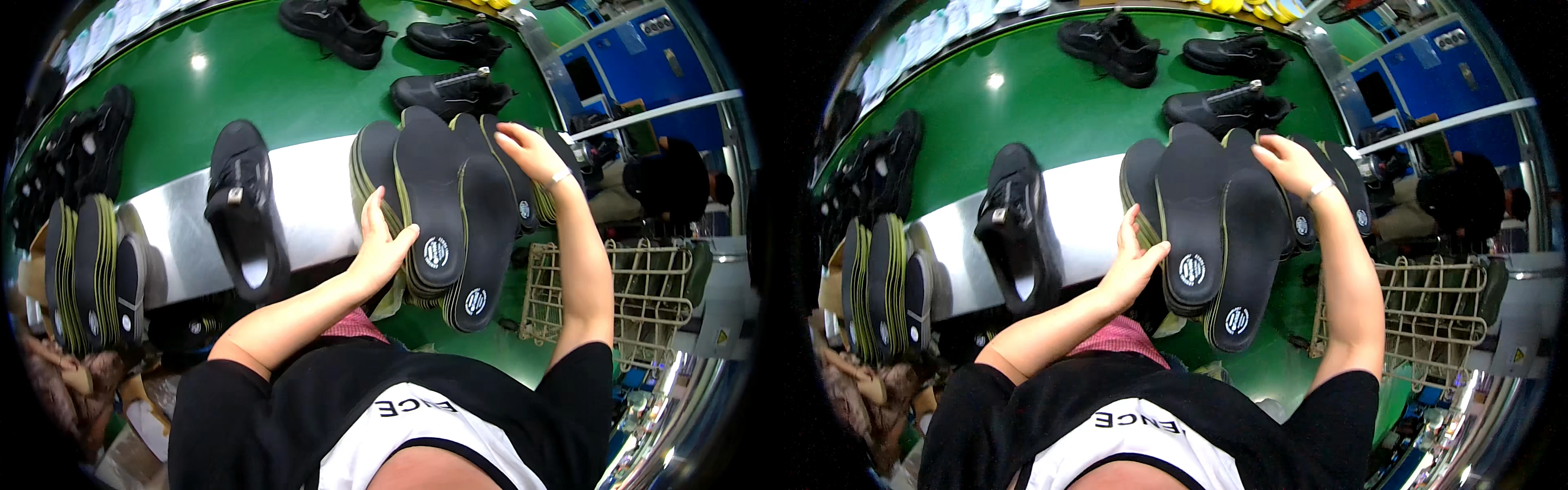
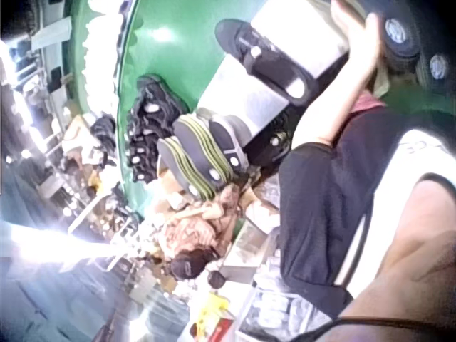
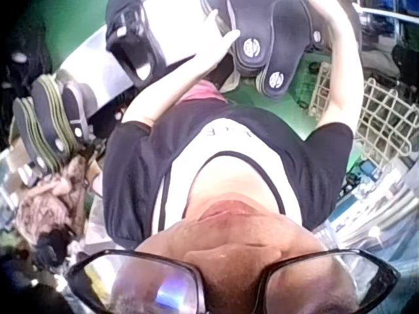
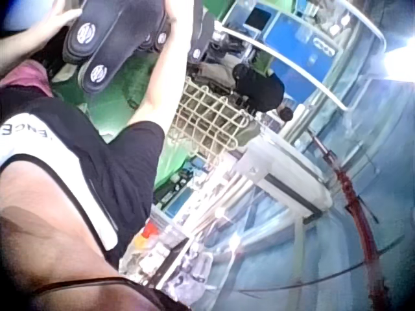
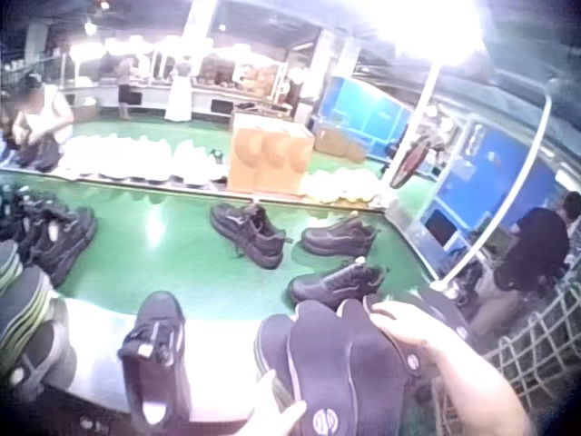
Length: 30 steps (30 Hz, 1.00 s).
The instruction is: The person picks up pairs of insoles from stacks and bags, matches them, and inserts each insole into a black shoe on the workbench.
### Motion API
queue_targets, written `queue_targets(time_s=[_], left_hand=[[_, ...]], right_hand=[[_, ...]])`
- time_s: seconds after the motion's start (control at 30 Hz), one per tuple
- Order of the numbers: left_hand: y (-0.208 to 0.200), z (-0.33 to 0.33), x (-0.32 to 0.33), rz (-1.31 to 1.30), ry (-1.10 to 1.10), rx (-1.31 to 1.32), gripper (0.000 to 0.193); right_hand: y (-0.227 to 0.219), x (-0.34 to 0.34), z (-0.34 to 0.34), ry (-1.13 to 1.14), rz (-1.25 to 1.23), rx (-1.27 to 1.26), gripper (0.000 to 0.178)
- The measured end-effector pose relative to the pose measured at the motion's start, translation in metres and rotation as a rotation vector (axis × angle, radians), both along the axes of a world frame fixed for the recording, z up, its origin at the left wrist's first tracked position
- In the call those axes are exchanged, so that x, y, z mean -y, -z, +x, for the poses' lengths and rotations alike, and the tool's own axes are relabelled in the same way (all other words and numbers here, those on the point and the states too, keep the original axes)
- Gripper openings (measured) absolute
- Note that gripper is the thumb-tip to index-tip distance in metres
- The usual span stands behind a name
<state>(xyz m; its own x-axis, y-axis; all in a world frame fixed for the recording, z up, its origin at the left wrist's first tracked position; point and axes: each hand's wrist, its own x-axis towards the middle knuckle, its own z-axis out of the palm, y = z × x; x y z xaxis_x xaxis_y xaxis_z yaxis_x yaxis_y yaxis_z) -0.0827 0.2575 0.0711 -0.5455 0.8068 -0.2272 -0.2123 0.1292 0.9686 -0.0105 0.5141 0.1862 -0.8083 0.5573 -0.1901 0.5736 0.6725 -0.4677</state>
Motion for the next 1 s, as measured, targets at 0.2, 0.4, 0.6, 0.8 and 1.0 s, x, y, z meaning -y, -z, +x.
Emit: queue_targets(time_s=[0.2, 0.4, 0.6, 0.8, 1.0], left_hand=[[-0.036, -0.034, 0.101, 0.064, -0.225, -0.599, 0.040], [-0.009, -0.088, 0.173, -0.346, -0.682, -0.898, 0.066], [0.051, -0.129, 0.172, -0.261, -0.369, -0.105, 0.083], [0.044, -0.171, 0.172, -0.484, -0.377, -0.470, 0.054], [0.040, -0.208, 0.197, -0.607, -0.397, -0.520, 0.061]], right_hand=[[-0.022, 0.081, 0.069, -0.109, -0.090, -0.029, 0.037], [-0.028, 0.123, 0.076, -0.177, -0.141, -0.187, 0.034], [-0.035, 0.123, 0.016, -0.257, -0.013, -0.093, 0.037], [0.018, 0.076, -0.114, -0.384, 0.396, 0.071, 0.039], [0.096, 0.014, -0.268, -0.112, 0.633, 0.282, 0.040]])
